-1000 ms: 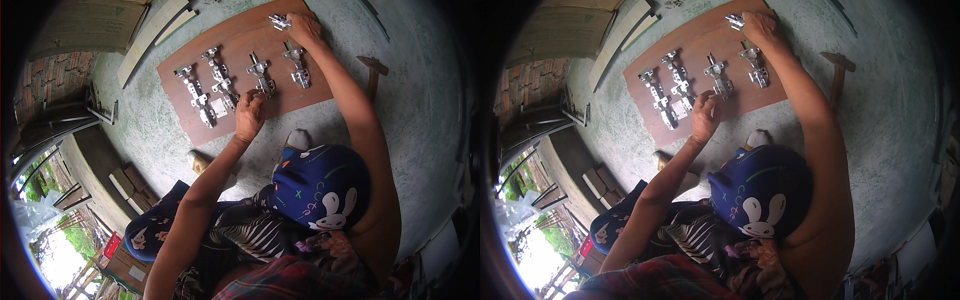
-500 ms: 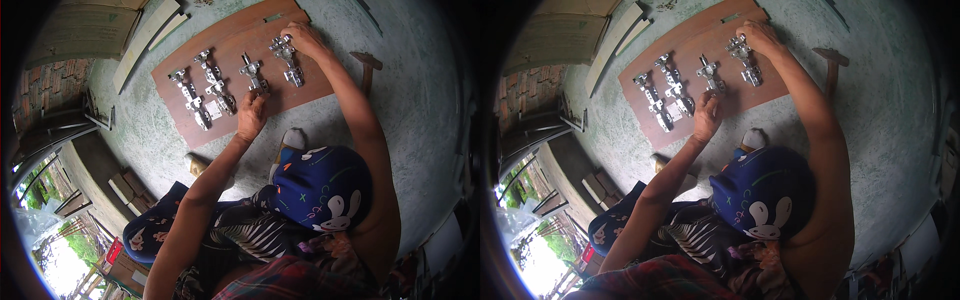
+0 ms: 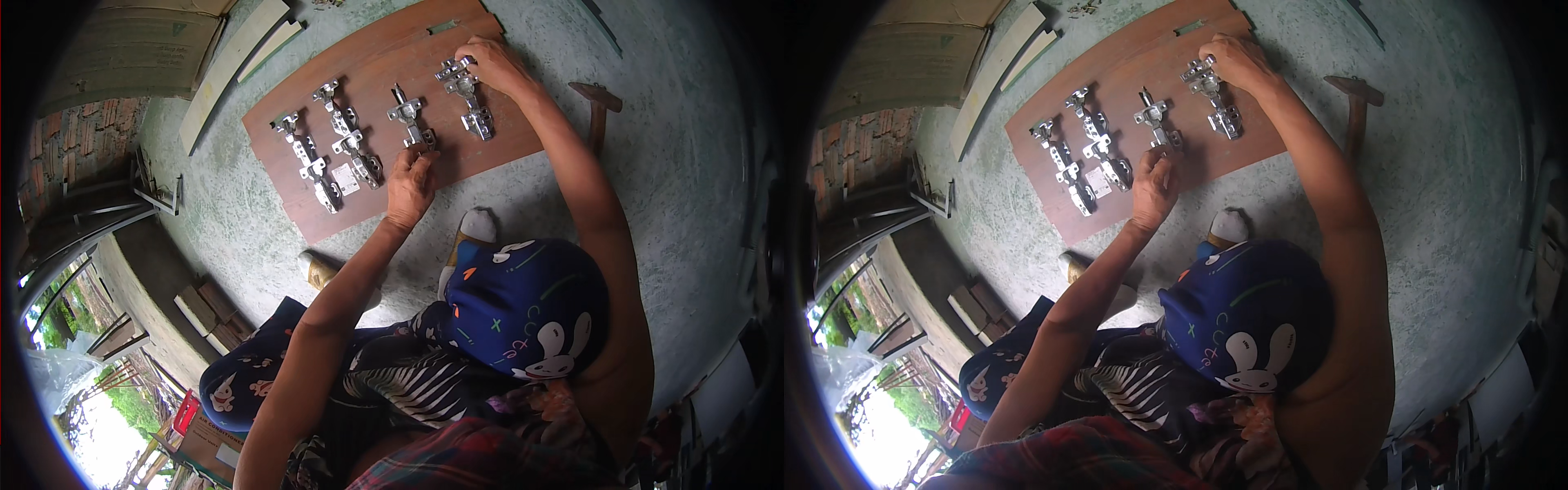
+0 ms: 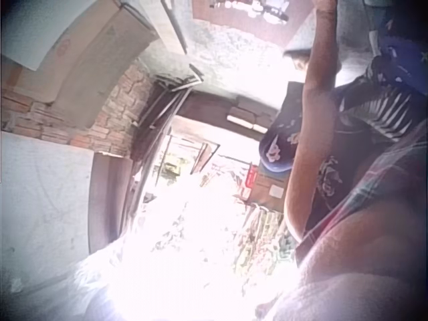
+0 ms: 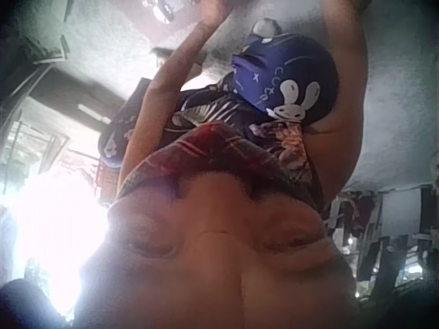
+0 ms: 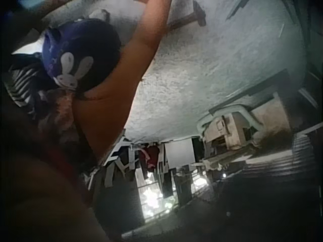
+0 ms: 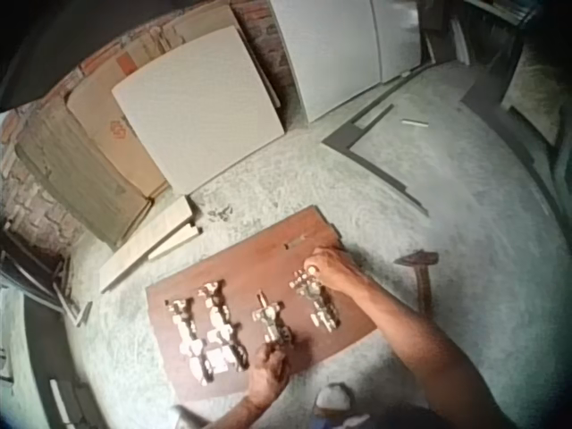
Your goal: Installing and aligning metal hinges on a wooden board using a hammer.
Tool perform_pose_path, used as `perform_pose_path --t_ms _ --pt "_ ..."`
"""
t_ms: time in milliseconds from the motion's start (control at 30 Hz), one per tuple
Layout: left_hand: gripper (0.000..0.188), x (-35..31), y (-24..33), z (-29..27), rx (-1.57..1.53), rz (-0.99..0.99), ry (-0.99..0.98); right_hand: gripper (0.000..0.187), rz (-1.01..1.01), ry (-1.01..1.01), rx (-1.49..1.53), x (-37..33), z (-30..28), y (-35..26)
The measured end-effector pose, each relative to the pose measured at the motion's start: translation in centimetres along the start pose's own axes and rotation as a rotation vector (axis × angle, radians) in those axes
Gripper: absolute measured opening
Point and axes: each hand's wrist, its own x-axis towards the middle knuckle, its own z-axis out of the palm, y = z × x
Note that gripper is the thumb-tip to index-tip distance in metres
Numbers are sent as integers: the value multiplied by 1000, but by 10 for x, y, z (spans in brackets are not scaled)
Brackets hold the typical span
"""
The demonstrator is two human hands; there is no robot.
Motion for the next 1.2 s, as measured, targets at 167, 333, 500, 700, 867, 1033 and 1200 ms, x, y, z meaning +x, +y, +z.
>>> perform_pose_path --t_ms 167,333,500,700,867,1033,1200 --pt "33 2 1 -1 7 -12 1 18 21 -19 -8 -3 0 -2" --pt "35 2 1 0 -2 -9 -8 17 -5 -6 -10 -9 0 1" --pt "37 -1 -1 1 -14 -15 -11 14 -6 -10 -36 -11 -2 -1" --pt "39 1 -3 0 -25 -10 -24 13 9 -10 -34 -13 -6 -9" --pt "39 3 -3 -2 -32 14 -16 18 21 -17 -23 -14 -10 -11" --pt "38 3 -3 -2 -24 18 -15 26 -23 50 27 -17 -15 -7" --pt "37 5 0 -1 -20 20 -34 26 -15 118 32 -24 -26 -2"
